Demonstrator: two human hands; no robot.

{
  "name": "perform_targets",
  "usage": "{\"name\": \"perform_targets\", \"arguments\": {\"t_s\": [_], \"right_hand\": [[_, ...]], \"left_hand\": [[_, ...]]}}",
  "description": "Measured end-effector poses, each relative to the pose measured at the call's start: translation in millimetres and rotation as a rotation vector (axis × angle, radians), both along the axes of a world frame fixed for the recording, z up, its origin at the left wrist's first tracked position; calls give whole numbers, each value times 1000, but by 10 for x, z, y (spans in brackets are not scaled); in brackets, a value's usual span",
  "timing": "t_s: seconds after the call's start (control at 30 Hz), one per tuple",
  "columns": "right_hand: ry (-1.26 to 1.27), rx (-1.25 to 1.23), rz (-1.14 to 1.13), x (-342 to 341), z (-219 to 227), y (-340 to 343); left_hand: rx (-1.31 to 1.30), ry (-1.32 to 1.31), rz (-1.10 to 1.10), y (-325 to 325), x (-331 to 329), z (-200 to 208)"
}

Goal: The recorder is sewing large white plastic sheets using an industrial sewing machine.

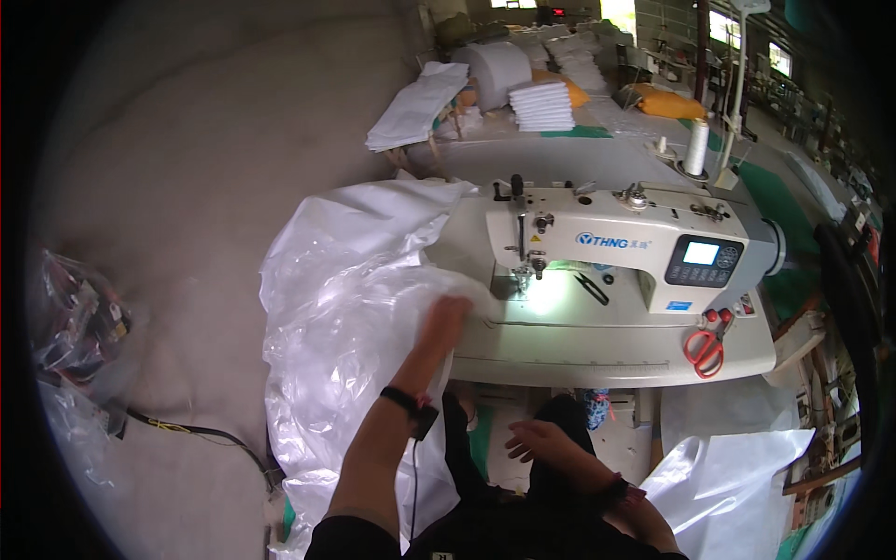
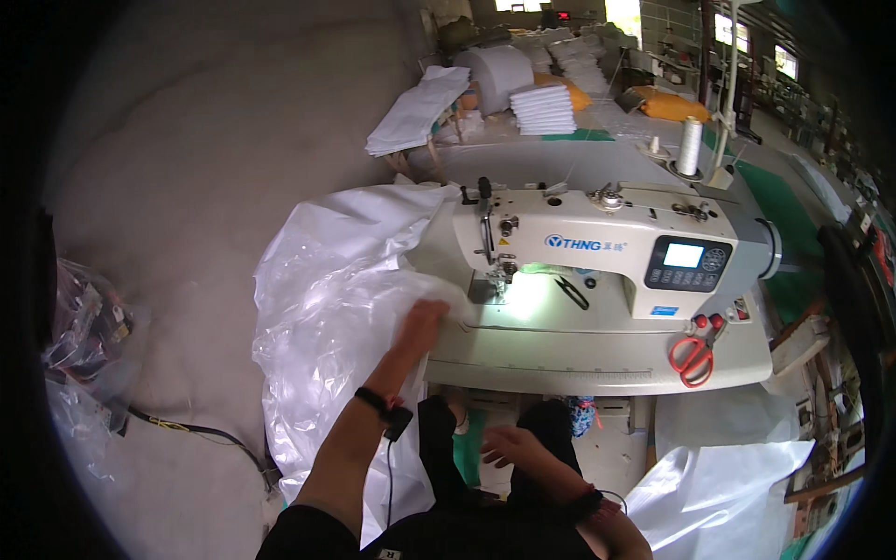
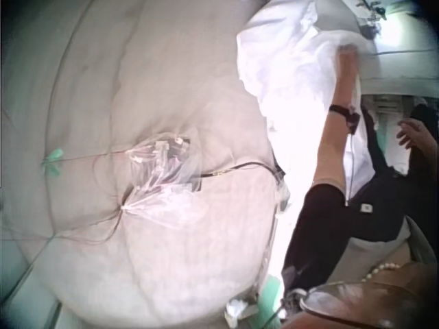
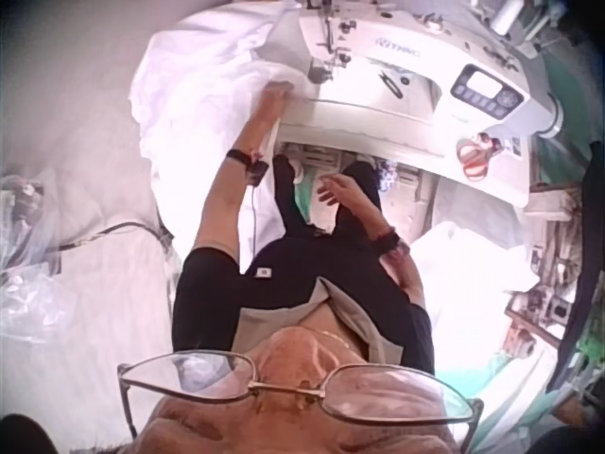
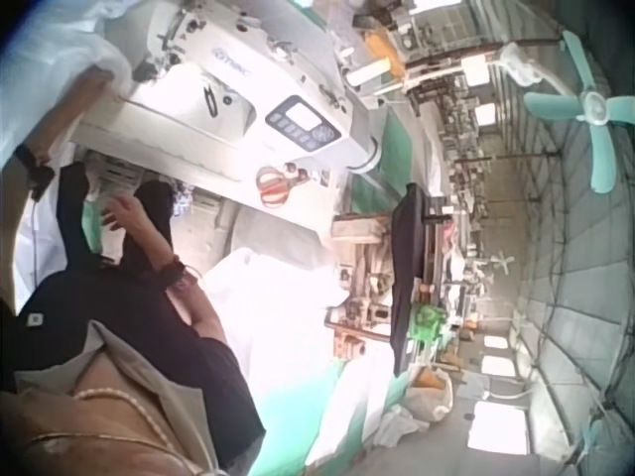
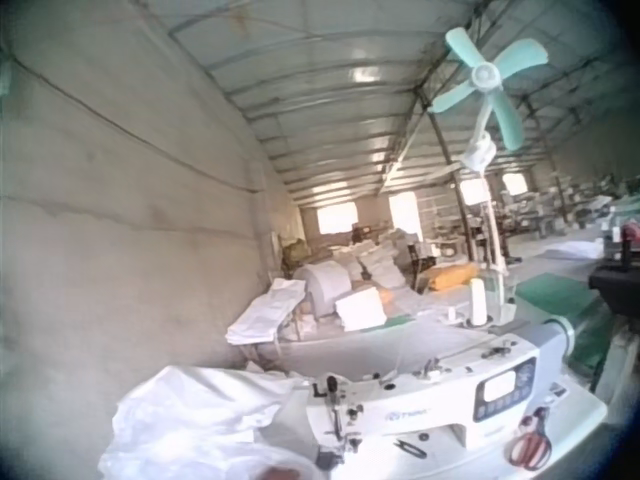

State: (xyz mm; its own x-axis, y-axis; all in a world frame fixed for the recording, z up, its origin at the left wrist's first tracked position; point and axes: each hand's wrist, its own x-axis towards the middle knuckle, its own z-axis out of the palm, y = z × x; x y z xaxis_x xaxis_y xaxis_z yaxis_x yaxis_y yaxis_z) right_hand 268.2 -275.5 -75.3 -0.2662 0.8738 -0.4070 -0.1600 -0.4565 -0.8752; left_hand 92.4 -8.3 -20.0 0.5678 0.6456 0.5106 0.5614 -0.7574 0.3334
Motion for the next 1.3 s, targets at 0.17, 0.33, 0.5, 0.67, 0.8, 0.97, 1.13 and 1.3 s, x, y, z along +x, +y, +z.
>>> {"name": "perform_targets", "arguments": {"t_s": [0.17,0.33,0.5,0.67,0.8,0.97,1.13,1.3], "right_hand": [[-7,-23,-160,247,95,50],[173,16,-32,-4,75,371],[-142,112,199,-830,-20,692],[-127,742,1160,-1671,-183,166],[-175,1062,1330,-1309,-161,303],[-496,723,508,-448,341,969],[-1058,832,-273,-309,718,1851],[-948,911,-318,-521,607,2534]], "left_hand": [[-786,396,-528,-1119,-564,412],[-1012,501,-706,-1474,-843,1209],[-493,80,-35,-561,-623,1413],[-163,265,548,159,-146,628],[50,345,532,37,-199,13],[-3,117,380,18,-416,-101],[-34,76,371,-26,-485,-149],[-66,53,317,-101,-649,112]]}}
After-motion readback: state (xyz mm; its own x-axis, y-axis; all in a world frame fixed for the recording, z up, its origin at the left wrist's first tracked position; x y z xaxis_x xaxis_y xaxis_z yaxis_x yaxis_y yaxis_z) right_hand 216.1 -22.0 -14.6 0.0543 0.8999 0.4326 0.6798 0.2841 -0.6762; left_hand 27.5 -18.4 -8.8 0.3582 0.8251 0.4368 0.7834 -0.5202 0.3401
